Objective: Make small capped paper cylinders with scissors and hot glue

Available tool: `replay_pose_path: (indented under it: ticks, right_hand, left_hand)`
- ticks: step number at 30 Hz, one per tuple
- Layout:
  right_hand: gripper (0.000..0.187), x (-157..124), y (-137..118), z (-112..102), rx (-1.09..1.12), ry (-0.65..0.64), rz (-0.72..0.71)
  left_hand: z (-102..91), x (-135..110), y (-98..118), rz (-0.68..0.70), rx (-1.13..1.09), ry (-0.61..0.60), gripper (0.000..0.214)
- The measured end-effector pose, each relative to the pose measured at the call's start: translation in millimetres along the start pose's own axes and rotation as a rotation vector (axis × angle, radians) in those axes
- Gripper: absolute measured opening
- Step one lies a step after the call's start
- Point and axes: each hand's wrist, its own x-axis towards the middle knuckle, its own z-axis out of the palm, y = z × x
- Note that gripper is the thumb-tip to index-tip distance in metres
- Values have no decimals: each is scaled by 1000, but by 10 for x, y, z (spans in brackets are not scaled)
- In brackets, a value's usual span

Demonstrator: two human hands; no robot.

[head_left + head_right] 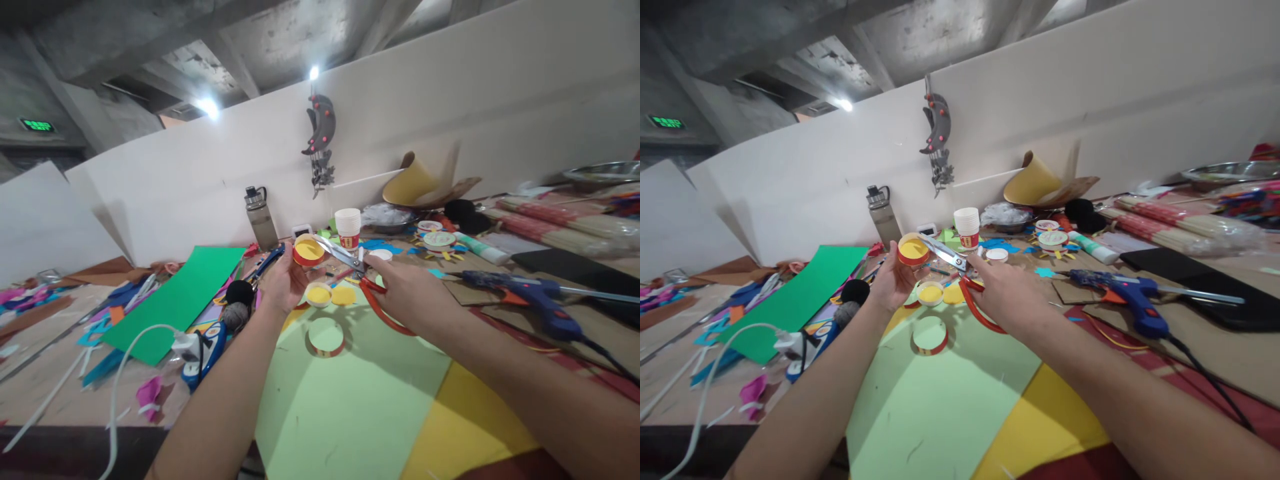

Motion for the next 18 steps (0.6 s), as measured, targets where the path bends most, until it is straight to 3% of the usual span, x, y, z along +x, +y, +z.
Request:
replay_pose_path:
  ticks: [8,18]
  right_hand:
    - [51,-3,-6,-21,-15,-5,16]
    - [51,5,-16,-19,-5,0,19]
  left_hand:
    - [28,4,21,4,-34,65,35]
    - [-15,3,-5,32,-19,-56,36]
